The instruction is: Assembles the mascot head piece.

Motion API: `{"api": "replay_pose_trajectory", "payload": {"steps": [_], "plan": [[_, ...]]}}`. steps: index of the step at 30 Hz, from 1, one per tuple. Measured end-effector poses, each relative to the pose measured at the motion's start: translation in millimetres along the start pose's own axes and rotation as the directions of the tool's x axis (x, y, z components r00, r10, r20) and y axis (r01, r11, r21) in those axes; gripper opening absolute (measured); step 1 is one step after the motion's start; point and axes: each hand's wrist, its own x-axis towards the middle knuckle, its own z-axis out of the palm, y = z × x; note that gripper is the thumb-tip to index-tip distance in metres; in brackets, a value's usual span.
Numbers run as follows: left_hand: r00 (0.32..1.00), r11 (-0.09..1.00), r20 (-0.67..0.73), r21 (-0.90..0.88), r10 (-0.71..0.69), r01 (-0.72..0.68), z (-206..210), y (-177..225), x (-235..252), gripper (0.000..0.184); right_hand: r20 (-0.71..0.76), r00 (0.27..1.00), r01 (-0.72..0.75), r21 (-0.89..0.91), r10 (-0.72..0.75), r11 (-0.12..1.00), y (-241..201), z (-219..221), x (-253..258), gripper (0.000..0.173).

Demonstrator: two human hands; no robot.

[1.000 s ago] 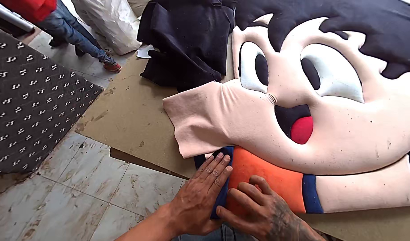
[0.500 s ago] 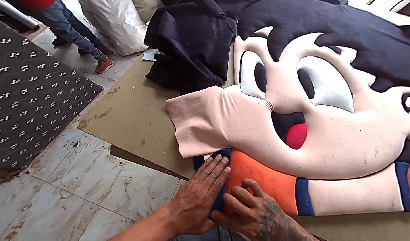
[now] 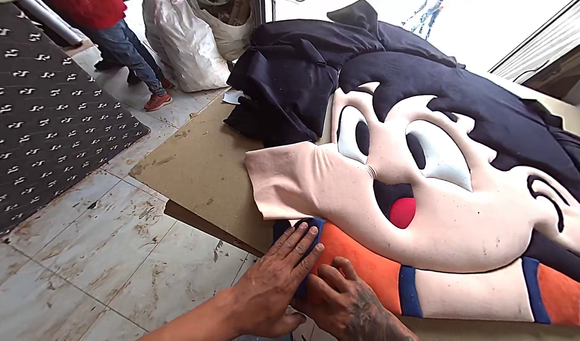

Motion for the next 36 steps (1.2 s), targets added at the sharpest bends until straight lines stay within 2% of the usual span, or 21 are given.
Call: {"api": "replay_pose_trajectory", "payload": {"steps": [3,6,10,13,15,17,25,31,36], "plan": [[0.999,1.0,0.033,-0.002,0.007,-0.007,-1.3,-3.4,-0.2,0.12,-0.012,1.0,-0.001,0.003,0.001,1.0,-1.1,0.1,-0.9,0.031],[0.995,1.0,0.098,0.009,0.003,-0.004,-2.5,-11.2,3.9,0.124,-0.021,0.999,-0.025,0.009,0.025,1.0,-1.6,-1.2,-1.8,0.035],[0.99,1.0,0.141,-0.008,-0.016,0.017,0.2,-14.8,5.6,0.122,-0.077,0.989,-0.116,0.111,0.125,0.987,-4.1,-1.3,-2.6,0.04],[0.994,1.0,0.108,0.019,-0.009,0.007,6.3,-16.6,4.6,0.119,-0.077,0.964,-0.245,0.13,0.256,0.961,-4.7,-5.2,-6.9,0.059],[0.995,0.999,0.102,0.041,-0.018,0.014,7.5,-16.0,4.0,0.119,-0.058,0.943,-0.323,0.08,0.328,0.943,-6.2,-5.6,-10.3,0.075],[0.993,0.999,0.112,0.045,-0.029,0.024,7.9,-14.7,3.9,0.12,-0.051,0.924,-0.378,0.036,0.379,0.925,-8.5,-3.3,-9.1,0.083],[0.999,0.999,0.033,0.034,-0.011,0.01,11.2,-10.8,1.5,0.115,-0.097,0.898,-0.43,0.017,0.429,0.903,-7.8,0.5,-3.4,0.081],[0.999,0.999,0.041,0.037,-0.014,0.012,13.0,-6.2,0.3,0.111,-0.103,0.897,-0.428,0.045,0.431,0.903,-9.3,1.0,-4.7,0.077],[0.997,0.997,0.077,0.075,-0.028,0.022,10.6,-3.0,3.0,0.116,-0.067,0.889,-0.436,0.181,0.454,0.881,-5.1,-21.7,-12.8,0.092]]}}
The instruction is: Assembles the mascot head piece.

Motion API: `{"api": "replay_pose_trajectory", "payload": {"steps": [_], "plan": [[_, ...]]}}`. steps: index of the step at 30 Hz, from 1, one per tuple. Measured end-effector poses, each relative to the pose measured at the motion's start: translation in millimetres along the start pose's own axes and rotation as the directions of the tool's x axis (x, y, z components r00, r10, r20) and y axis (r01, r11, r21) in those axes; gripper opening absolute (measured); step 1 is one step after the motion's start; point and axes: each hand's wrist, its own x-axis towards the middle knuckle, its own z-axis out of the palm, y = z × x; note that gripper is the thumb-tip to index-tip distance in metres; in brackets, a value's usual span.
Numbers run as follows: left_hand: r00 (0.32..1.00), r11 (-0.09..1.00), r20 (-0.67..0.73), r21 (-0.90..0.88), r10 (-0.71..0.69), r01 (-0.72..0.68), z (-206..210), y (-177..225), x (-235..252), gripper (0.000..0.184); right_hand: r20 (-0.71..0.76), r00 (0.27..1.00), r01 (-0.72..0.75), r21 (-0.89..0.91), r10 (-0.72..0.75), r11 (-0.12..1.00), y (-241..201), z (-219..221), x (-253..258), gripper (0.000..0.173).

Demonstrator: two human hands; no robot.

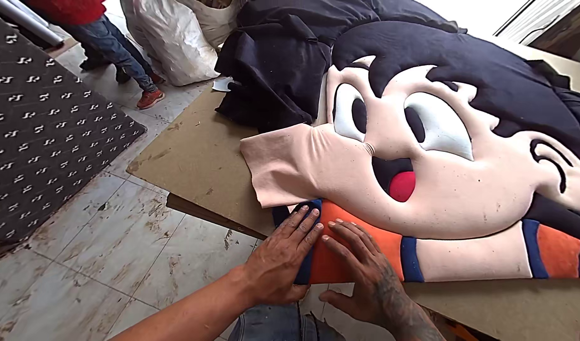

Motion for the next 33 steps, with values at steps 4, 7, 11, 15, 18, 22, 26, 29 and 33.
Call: {"api": "replay_pose_trajectory", "payload": {"steps": [4,7,11,15,18,22,26,29,33], "plan": [[1.0,1.0,-0.02,0.015,-0.001,0.001,0.7,0.2,0.1,0.119,0.03,0.993,-0.11,-0.192,0.118,0.975,34.0,-21.3,-30.6,0.115],[0.999,1.0,-0.04,0.018,0.003,-0.002,2.5,-0.6,-0.2,0.12,0.065,0.971,-0.199,-0.319,0.231,0.927,57.5,-34.8,-50.6,0.135],[0.997,1.0,-0.071,0.016,0.016,-0.015,6.1,-2.4,1.4,0.119,0.038,0.956,-0.254,-0.383,0.29,0.888,72.8,-40.6,-56.8,0.145],[0.995,0.999,-0.096,-0.018,0.025,-0.027,9.9,-3.4,3.7,0.12,0.012,0.968,-0.227,-0.397,0.252,0.889,79.6,-32.8,-59.7,0.145],[0.993,1.0,-0.12,-0.019,0.022,-0.024,13.5,-4.4,3.4,0.119,0.018,0.969,-0.219,-0.396,0.246,0.892,81.7,-31.5,-58.2,0.145],[0.996,0.994,-0.084,-0.103,0.029,-0.038,9.9,-5.8,6.7,0.118,0.059,0.954,-0.246,-0.407,0.294,0.88,79.2,-33.2,-58.0,0.144],[0.998,0.994,0.006,-0.084,0.068,-0.067,3.1,-10.1,11.6,0.12,0.08,0.945,-0.26,-0.403,0.316,0.878,79.9,-33.8,-57.4,0.143],[0.997,0.998,0.033,-0.017,0.065,-0.064,-2.0,-7.8,11.3,0.12,0.055,0.951,-0.262,-0.385,0.305,0.885,79.5,-32.3,-57.6,0.14],[1.0,0.997,0.01,0.078,0.023,-0.024,-6.1,0.6,9.7,0.127,0.005,0.961,-0.262,-0.289,0.275,0.921,77.6,-53.5,-68.9,0.137]]}}
